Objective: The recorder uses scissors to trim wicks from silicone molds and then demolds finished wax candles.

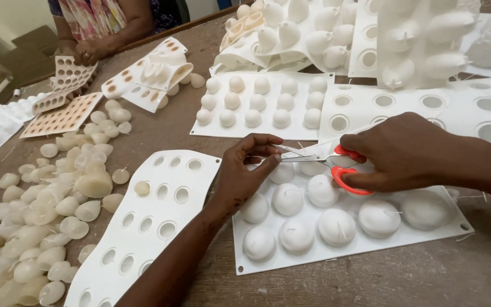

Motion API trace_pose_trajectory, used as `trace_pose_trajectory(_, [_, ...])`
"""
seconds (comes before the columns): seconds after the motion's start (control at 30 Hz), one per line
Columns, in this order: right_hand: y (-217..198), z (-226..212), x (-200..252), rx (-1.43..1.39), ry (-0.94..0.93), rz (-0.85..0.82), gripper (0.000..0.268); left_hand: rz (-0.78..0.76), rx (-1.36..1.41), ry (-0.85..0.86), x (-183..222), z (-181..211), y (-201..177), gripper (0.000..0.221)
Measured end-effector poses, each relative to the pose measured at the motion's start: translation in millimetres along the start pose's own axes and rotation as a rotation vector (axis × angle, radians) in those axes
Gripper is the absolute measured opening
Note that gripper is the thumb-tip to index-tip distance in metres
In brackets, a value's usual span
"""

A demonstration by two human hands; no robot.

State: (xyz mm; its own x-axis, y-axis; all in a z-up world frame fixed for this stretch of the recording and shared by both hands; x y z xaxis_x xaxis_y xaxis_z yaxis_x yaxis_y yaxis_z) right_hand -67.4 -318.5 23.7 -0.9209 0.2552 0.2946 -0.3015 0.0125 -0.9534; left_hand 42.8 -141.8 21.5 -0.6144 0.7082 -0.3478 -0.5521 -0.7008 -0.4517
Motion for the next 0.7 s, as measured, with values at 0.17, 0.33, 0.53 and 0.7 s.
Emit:
trace_pose_trajectory(0.17, [-10,-7,-1,-0.077,-0.023,0.09,0.051,0.013,0.059,0.046,1,12,-5,0.026])
trace_pose_trajectory(0.33, [-12,-24,-8,-0.035,-0.108,0.087,0.049,0.049,-0.056,0.098,4,27,-13,0.025])
trace_pose_trajectory(0.53, [-9,-28,-12,-0.016,-0.05,0.014,0.05,0.093,-0.129,0.116,4,26,-20,0.025])
trace_pose_trajectory(0.7, [-5,-23,-17,-0.082,-0.093,0.097,0.049,0.083,-0.042,0.084,4,18,-15,0.025])
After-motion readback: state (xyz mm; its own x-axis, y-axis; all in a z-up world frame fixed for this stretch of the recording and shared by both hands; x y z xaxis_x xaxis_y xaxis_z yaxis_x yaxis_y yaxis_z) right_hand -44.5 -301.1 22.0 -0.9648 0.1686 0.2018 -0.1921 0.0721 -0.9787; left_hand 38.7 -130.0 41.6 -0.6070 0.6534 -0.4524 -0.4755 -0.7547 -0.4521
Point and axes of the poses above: each hand's wrist, its own x-axis away from the middle knuckle, its own y-axis out of the palm, z = x × y, the point moved 10 cm from there along -x, towards the middle knuckle, and after that the axes turned 10 degrees about y, right-handed, at the moved point
